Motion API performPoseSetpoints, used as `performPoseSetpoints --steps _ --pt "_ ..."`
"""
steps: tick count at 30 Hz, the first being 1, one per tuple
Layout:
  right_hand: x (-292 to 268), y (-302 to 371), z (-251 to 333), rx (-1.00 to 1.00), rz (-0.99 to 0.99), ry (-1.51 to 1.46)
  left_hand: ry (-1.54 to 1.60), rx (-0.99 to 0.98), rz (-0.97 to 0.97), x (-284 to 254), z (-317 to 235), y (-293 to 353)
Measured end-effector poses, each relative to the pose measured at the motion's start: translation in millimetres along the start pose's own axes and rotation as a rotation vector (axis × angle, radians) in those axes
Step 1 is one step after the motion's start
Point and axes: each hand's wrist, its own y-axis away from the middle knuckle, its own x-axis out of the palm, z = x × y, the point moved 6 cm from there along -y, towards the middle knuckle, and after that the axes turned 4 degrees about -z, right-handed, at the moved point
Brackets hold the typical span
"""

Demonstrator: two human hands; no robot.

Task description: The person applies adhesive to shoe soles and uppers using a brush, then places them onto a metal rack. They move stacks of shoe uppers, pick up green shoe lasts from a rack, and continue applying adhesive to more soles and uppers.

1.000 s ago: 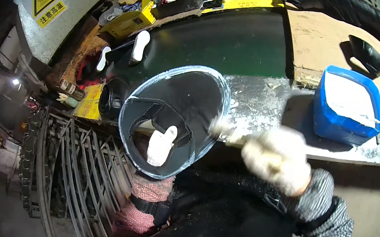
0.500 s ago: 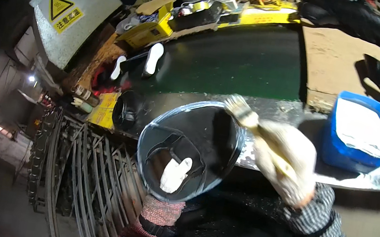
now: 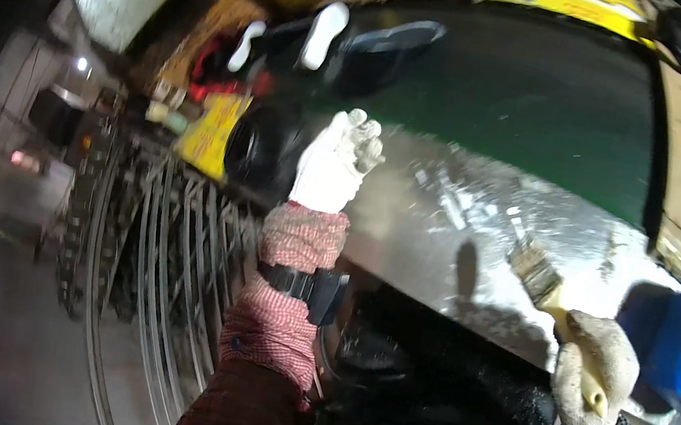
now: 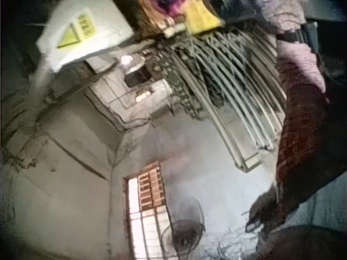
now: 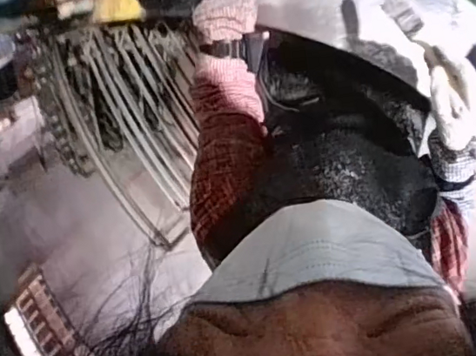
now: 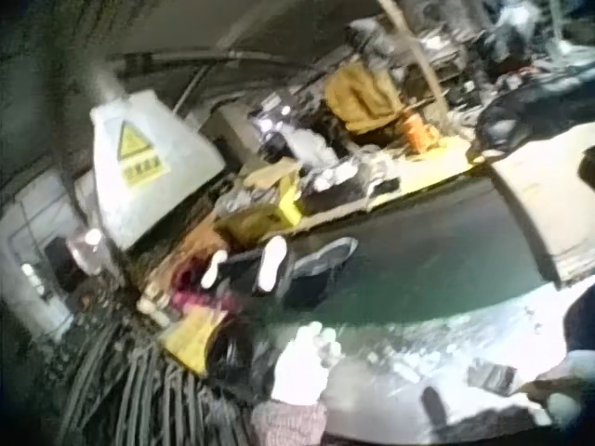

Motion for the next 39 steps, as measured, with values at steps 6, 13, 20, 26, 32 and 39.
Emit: performPoseSetpoints --steps 6,13,20,26,32,39 --pt "69 -11 17 -0.121 0.122 -0.187 -0.211 -0.02 -0.446 -164 -26 219" --pt "172 -39 85 -0.574 0.38 0.494 -1.266 -0.488 -0.863 -457 243 580" --pt "241 -63 37 -0.439 0.429 0.864 -0.978 -0.694 -1.471 -507 330 591" --pt "220 -63 36 -0.586 0.345 1.166 -0.359 -0.748 -1.832 -601 336 561" --pt "177 -72 51 -0.305 0.285 1.1 0.267 -0.177 -1.689 -654 371 525" --pt "196 -72 25 -0.413 0.276 0.869 0.226 -0.049 -1.361 -647 338 486"
